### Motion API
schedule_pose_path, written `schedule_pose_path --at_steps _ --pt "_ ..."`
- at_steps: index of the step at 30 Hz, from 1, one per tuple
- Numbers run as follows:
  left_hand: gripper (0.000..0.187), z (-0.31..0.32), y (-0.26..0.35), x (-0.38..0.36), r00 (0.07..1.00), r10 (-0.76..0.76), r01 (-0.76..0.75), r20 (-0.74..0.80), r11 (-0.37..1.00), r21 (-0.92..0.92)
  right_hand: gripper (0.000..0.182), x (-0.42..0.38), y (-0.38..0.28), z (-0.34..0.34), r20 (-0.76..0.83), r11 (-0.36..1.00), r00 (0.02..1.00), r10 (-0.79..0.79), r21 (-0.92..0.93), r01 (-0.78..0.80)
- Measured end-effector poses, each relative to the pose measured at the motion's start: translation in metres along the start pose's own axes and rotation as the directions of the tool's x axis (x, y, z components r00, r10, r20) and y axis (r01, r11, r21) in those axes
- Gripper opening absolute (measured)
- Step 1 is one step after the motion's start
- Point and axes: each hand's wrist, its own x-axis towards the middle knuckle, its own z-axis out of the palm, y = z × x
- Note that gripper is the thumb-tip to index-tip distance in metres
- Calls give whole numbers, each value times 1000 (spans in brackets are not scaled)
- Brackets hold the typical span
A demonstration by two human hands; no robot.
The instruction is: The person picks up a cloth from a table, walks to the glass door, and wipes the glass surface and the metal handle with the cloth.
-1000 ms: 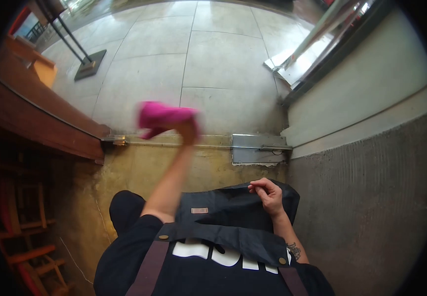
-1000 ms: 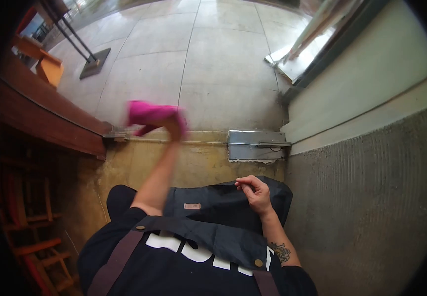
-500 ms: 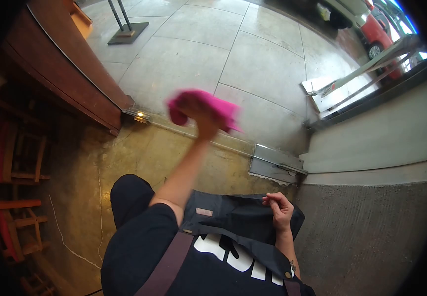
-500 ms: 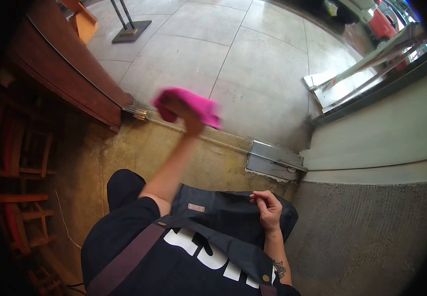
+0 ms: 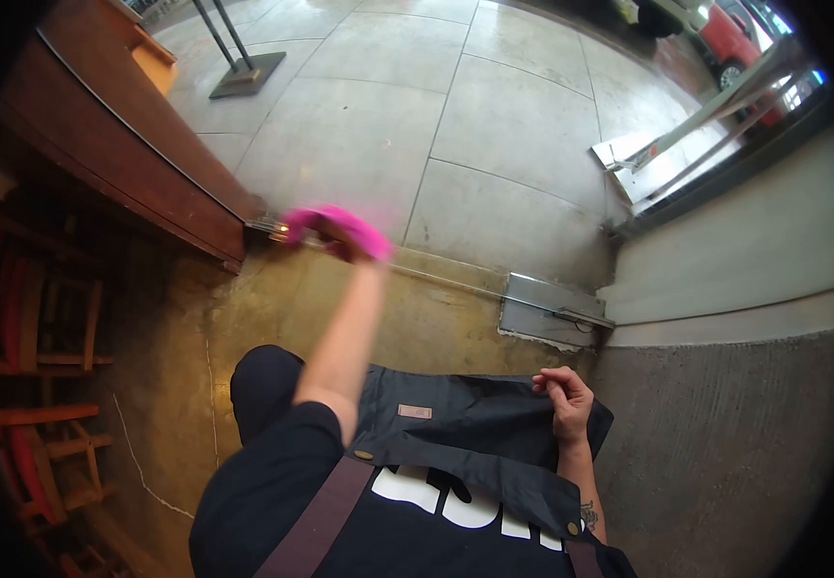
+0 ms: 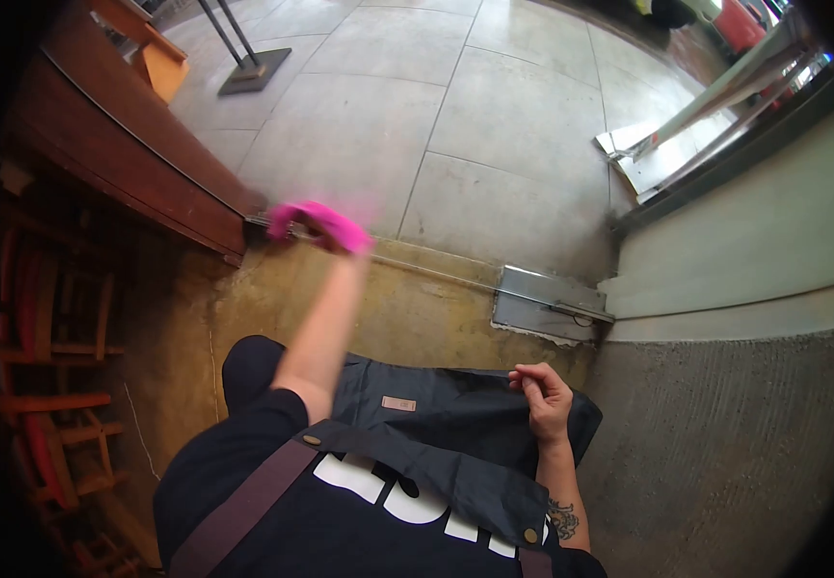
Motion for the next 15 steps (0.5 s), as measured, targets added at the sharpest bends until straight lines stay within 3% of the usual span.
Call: schedule_pose_path --at_steps 1,2,3,4,6,10,13,15 --pt "65 -16 -19 -48 985 154 -134 -74 965 227 15 6 2 4 9 999 1000 0 38 -1" --pt "63 -23 -39 -78 906 409 -99 -109 457 884 15 12 2 7 13 997 1000 1 71 -2" --pt "63 -24 -55 -87 811 556 241 -182 -35 970 15 15 0 11 31 998 999 13 66 -15" --pt "62 -24 -57 -78 766 592 389 -251 -115 914 15 18 1 12 25 998 1000 12 57 -14" --pt "60 1 -44 -20 735 605 513 -306 -200 835 16 14 5 9 128 998 990 56 -33 -53" --pt "56 65 -7 155 845 532 386 -54 -537 750 17 0 -3 -3 68 994 993 98 -47 -95" --pt "54 60 -9 158 867 492 305 76 -646 700 17 -6 -9 -8 -4 995 995 101 -19 -101" --pt "52 31 -16 91 856 516 372 -41 -557 743 17 -7 -10 -9 -32 995 997 74 68 -72"
